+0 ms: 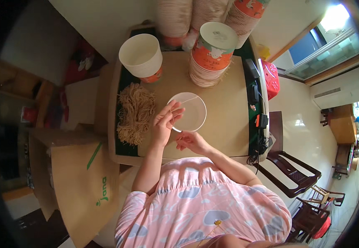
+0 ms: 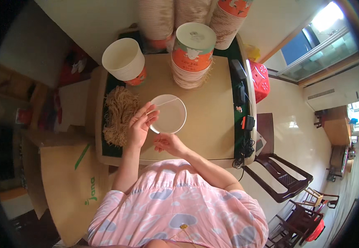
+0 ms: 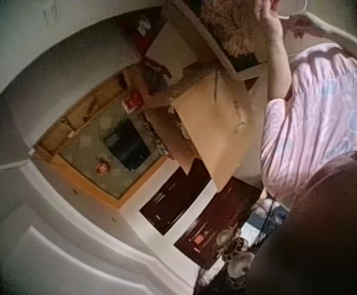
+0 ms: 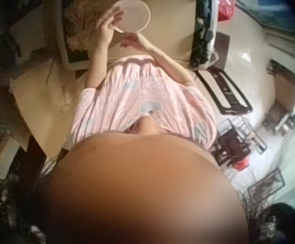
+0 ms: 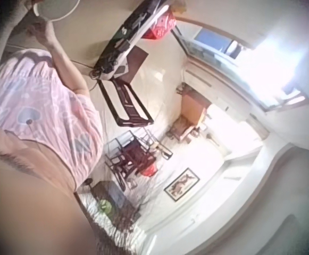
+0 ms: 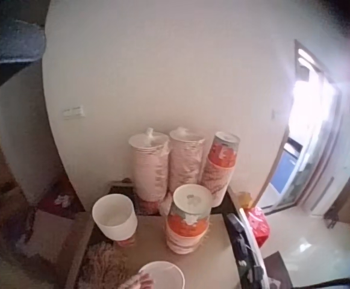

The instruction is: Manually poke holes and thread thin sticks or strings through the sides of paper cups for assembly.

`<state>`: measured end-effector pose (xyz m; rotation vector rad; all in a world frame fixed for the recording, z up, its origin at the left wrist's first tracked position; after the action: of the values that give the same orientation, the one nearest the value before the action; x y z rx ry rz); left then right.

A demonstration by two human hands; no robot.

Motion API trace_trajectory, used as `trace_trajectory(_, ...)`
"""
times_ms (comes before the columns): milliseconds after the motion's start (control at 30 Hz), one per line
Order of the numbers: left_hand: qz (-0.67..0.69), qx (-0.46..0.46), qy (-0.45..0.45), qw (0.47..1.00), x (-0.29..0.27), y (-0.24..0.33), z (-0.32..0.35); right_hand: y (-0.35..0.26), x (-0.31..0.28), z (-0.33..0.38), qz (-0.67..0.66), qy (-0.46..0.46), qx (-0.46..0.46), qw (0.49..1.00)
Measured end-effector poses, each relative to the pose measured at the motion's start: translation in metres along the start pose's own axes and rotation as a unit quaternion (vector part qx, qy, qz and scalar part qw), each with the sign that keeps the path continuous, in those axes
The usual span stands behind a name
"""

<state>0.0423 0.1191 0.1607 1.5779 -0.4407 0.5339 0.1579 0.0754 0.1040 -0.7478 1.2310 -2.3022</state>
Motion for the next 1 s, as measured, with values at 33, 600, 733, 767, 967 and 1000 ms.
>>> trace_trajectory(33,0.023,0.0,0.001,1.0,0.0,0.0,0.0,0.005,-0.005,0.001,-0.03,0.002,-0.005,1.0)
trace_trajectory(600,-0.655,0.208,-0.236,0.687,-0.017,-0.02,0.026,-0.134,-0.056,0.094,0.274,0.417,-0.361,0.788)
trace_trajectory(733,-0.699,0.232,-0.323,0.595,-0.031,-0.048,0.024,-0.171,-0.038,0.118,0.243,0.395,-0.416,0.783)
trace_trajectory(767,-0.697,0.201,-0.354,0.591,-0.03,-0.061,0.023,-0.176,-0.028,0.12,0.237,0.365,-0.422,0.795)
trace_trajectory(967,-0.628,0.275,-0.333,0.648,0.019,-0.101,0.021,-0.136,0.042,0.095,0.232,0.092,-0.358,0.9)
trace_trajectory(1000,-0.645,0.283,-0.309,0.64,0.024,-0.105,0.02,-0.121,0.049,0.089,0.196,0.061,-0.313,0.927)
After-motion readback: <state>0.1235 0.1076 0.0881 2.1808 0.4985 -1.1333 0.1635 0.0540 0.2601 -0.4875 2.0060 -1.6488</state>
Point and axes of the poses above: each hand's wrist, its own z-axis away from the middle knuckle, its own x-axis out of the palm, y = z × x, the point moved 6 cm from there along -z, towards the middle knuckle, and after that the axes turned 13 degrees about x, right-handed, at the moved point
